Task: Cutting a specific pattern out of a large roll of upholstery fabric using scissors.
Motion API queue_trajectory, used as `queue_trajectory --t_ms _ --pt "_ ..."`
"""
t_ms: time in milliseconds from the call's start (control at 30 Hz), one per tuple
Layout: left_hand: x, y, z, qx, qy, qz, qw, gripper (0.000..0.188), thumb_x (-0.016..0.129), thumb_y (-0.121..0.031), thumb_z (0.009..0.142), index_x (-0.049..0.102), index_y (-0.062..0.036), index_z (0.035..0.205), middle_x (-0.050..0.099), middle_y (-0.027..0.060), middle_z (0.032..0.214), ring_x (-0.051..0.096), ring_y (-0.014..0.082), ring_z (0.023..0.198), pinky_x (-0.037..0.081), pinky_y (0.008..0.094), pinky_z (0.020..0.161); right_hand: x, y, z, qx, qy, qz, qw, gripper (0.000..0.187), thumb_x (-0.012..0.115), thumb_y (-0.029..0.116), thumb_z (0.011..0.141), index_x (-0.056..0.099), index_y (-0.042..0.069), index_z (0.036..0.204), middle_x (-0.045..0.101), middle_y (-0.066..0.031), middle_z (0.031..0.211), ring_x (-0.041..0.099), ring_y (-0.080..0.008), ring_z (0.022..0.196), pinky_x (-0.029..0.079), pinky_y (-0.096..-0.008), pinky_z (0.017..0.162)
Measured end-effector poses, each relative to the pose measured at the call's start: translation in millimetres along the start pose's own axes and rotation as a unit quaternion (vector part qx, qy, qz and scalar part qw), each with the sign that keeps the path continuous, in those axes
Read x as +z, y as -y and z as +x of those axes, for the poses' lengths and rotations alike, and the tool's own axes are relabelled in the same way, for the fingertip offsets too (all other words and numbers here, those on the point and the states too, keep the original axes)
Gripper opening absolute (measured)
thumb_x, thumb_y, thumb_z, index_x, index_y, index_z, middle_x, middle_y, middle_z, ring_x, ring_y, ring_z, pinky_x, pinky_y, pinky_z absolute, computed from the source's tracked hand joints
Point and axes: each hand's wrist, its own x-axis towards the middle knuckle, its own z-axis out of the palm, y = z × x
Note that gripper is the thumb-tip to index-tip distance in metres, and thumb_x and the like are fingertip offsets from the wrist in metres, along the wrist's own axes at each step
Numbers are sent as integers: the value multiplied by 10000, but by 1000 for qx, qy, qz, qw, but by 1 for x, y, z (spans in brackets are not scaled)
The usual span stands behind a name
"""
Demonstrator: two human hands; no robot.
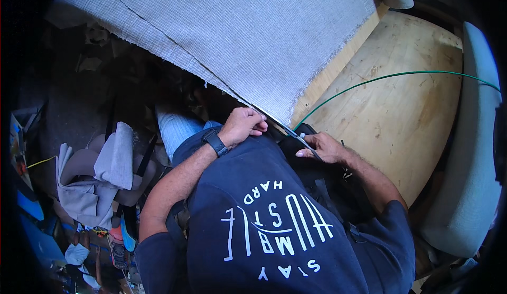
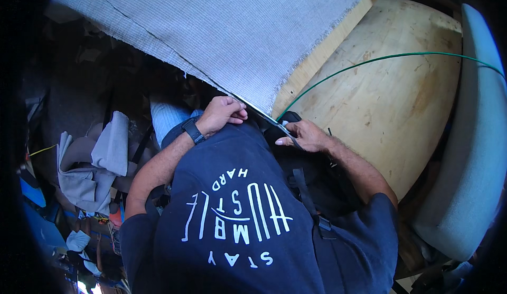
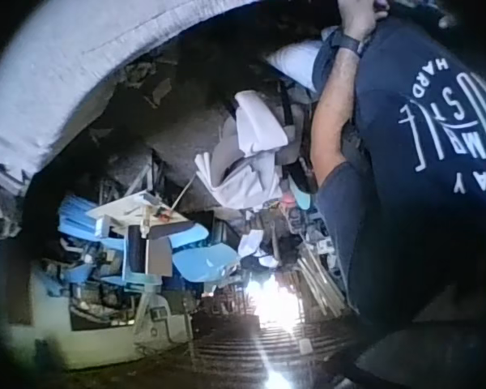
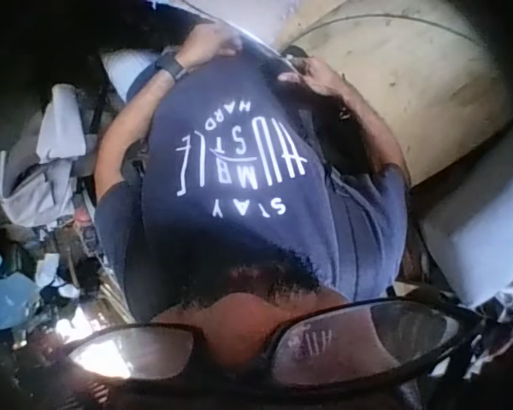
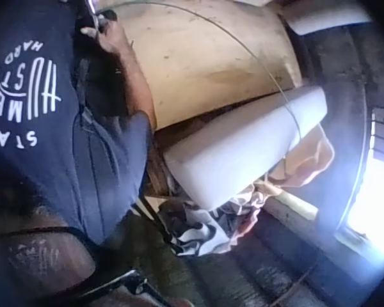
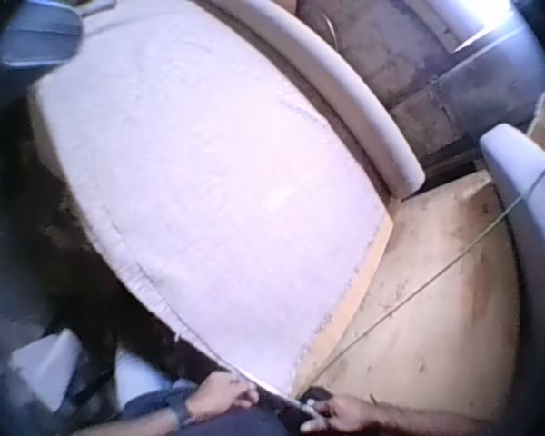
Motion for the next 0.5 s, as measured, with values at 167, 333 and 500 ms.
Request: queue_trajectory --t_ms 167,333,500 --pt "-3 1 -2 19 -9 44 999 202 614 -153 946 668 41 969 701 84 865 679 124 761 563 231 662 -5 5 2 -7 -6 -51 999 616 683 626 838 606 14 835 491 -110 584 505 -222 577 411 -402 603" --pt "-3 5 -2 59 -16 115 992 225 611 -148 941 678 57 1004 714 88 873 684 124 772 561 243 665 -3 11 22 -33 -16 -85 996 685 657 683 815 576 8 903 564 -157 685 583 -294 679 444 -433 655" --pt "-2 0 -8 89 -18 152 984 240 601 -152 935 685 63 1000 722 82 865 678 126 759 553 262 659 8 -4 41 -81 -1 -53 995 705 638 686 822 545 1 959 566 -177 724 604 -332 750 459 -444 692"
